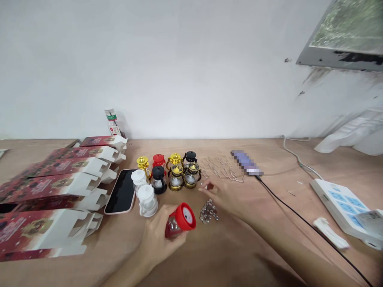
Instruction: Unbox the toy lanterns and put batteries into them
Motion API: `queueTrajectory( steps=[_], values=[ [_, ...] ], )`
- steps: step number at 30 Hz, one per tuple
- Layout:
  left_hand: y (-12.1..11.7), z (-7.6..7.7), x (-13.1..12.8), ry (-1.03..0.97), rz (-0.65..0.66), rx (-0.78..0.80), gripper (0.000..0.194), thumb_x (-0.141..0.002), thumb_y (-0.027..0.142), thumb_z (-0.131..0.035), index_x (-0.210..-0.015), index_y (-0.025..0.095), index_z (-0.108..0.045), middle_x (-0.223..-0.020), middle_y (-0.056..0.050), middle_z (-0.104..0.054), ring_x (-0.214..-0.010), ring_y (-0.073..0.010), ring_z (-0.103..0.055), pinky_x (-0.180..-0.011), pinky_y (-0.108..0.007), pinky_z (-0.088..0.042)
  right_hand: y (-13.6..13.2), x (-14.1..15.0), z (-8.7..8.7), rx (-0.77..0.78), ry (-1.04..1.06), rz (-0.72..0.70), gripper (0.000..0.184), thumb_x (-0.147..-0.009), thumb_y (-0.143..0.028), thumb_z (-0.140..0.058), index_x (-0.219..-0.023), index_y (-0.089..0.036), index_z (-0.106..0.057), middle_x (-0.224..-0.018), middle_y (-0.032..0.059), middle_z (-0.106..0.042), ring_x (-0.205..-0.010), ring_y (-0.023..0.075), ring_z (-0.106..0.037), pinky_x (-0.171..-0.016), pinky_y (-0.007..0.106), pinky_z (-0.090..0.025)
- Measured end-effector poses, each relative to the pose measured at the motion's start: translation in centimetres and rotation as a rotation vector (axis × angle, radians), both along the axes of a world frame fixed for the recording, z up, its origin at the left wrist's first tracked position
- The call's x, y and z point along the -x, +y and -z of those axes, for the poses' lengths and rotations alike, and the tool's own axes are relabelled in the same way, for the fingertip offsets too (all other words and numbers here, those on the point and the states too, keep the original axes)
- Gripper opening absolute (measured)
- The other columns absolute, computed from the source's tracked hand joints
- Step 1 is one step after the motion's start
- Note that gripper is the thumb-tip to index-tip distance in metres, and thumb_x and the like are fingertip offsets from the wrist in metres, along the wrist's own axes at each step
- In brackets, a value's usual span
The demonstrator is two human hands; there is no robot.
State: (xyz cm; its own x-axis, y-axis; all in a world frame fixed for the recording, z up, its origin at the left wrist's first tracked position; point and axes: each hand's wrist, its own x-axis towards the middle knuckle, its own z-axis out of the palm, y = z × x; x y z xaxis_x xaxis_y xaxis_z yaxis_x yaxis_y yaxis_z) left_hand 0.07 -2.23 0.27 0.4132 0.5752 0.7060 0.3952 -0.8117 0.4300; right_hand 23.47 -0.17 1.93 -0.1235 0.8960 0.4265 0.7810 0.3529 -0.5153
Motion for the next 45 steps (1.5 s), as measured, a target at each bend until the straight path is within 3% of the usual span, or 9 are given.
queueTrajectory(
  steps=[2, 4, 11, 24, 29, 32, 37, 40, 45],
  values=[
    [-0.1, 0.1, 0.0, 0.009, -0.019, -0.011, 0.037, -0.073, 0.021, -0.062, -0.107, 0.02, -0.049, -0.091, -0.004, -0.067, -0.078, -0.0167, -0.067, -0.067, -0.024, -0.055, -1.4, 0.9, -0.9, -0.205, 0.025, -0.312, 0.01, -0.088, -0.022, -0.054, -0.083, -0.019, -0.062, -0.08, 0.0037, -0.069, -0.075, 0.014, -0.063, -0.067, 0.026, -0.05],
    [-0.1, 0.1, 0.0, 0.015, -0.019, -0.028, 0.038, -0.072, 0.022, -0.063, -0.108, 0.019, -0.05, -0.092, -0.005, -0.068, -0.079, -0.0169, -0.068, -0.067, -0.023, -0.056, -2.5, 1.7, -1.8, -0.341, -0.017, -0.511, 0.012, -0.091, -0.019, -0.05, -0.09, -0.019, -0.062, -0.087, 0.0062, -0.07, -0.077, 0.0137, -0.063, -0.069, 0.027, -0.051],
    [-0.5, -0.1, -0.2, 0.0, -0.009, 0.033, 0.04, -0.068, 0.019, -0.064, -0.106, 0.02, -0.051, -0.089, -0.003, -0.07, -0.076, -0.0164, -0.069, -0.065, -0.022, -0.056, -3.2, 2.7, -1.9, -0.471, -0.143, -0.622, 0.015, -0.091, -0.012, -0.048, -0.096, -0.012, -0.061, -0.084, 0.0086, -0.071, -0.078, 0.0155, -0.064, -0.069, 0.028, -0.055],
    [-0.8, 0.0, -0.3, -0.04, 0.025, 0.052, 0.037, -0.069, 0.023, -0.065, -0.104, 0.021, -0.05, -0.086, -0.002, -0.07, -0.068, -0.015, -0.069, -0.06, -0.019, -0.056, -4.4, 3.3, -2.4, -0.561, -0.164, -0.563, 0.01, -0.089, -0.01, -0.049, -0.09, -0.011, -0.059, -0.078, 0.0079, -0.071, -0.071, 0.0126, -0.065, -0.066, 0.022, -0.056],
    [-0.3, 0.2, -0.3, -0.023, -0.025, 0.019, 0.036, -0.071, 0.025, -0.064, -0.104, 0.02, -0.05, -0.088, -0.003, -0.07, -0.071, -0.0164, -0.069, -0.062, -0.022, -0.056, -4.6, 2.3, -3.4, -0.492, -0.169, -0.546, 0.011, -0.088, -0.009, -0.05, -0.095, -0.015, -0.056, -0.08, 0.0054, -0.07, -0.072, 0.0115, -0.064, -0.065, 0.022, -0.053],
    [0.0, 0.5, -0.2, -0.028, -0.048, 0.04, 0.038, -0.072, 0.024, -0.063, -0.107, 0.02, -0.049, -0.09, -0.005, -0.068, -0.077, -0.0186, -0.068, -0.065, -0.027, -0.056, -4.2, 0.1, -3.7, -0.457, -0.301, -0.45, 0.011, -0.088, -0.01, -0.049, -0.091, -0.017, -0.056, -0.079, 0.0045, -0.068, -0.072, 0.012, -0.063, -0.064, 0.023, -0.051],
    [0.1, 0.7, 0.0, -0.078, 0.005, 0.031, 0.039, -0.072, 0.021, -0.061, -0.11, 0.02, -0.05, -0.094, -0.007, -0.064, -0.082, -0.0192, -0.066, -0.068, -0.03, -0.056, -2.7, -4.3, -1.1, -0.244, -0.735, -0.152, 0.02, -0.085, -0.008, -0.048, -0.07, -0.017, -0.057, -0.065, 0.0041, -0.062, -0.058, 0.0159, -0.058, -0.051, 0.026, -0.041],
    [0.0, 0.7, 0.0, -0.074, 0.024, 0.028, 0.039, -0.073, 0.021, -0.061, -0.11, 0.019, -0.05, -0.095, -0.008, -0.064, -0.083, -0.0196, -0.066, -0.068, -0.03, -0.056, -2.2, -5.6, 0.5, -0.056, -0.871, -0.059, 0.017, -0.078, -0.002, -0.054, -0.069, -0.016, -0.059, -0.067, 0.0062, -0.064, -0.061, 0.0175, -0.06, -0.052, 0.026, -0.039],
    [0.2, 0.7, 0.2, -0.03, 0.029, 0.004, 0.042, -0.075, 0.023, -0.064, -0.115, 0.019, -0.052, -0.097, -0.009, -0.064, -0.085, -0.0196, -0.065, -0.07, -0.029, -0.055, -3.2, -3.5, -1.3, -0.096, -0.67, -0.149, 0.014, -0.083, -0.009, -0.056, -0.071, -0.017, -0.059, -0.07, 0.005, -0.065, -0.065, 0.0174, -0.061, -0.056, 0.027, -0.043]
  ],
)
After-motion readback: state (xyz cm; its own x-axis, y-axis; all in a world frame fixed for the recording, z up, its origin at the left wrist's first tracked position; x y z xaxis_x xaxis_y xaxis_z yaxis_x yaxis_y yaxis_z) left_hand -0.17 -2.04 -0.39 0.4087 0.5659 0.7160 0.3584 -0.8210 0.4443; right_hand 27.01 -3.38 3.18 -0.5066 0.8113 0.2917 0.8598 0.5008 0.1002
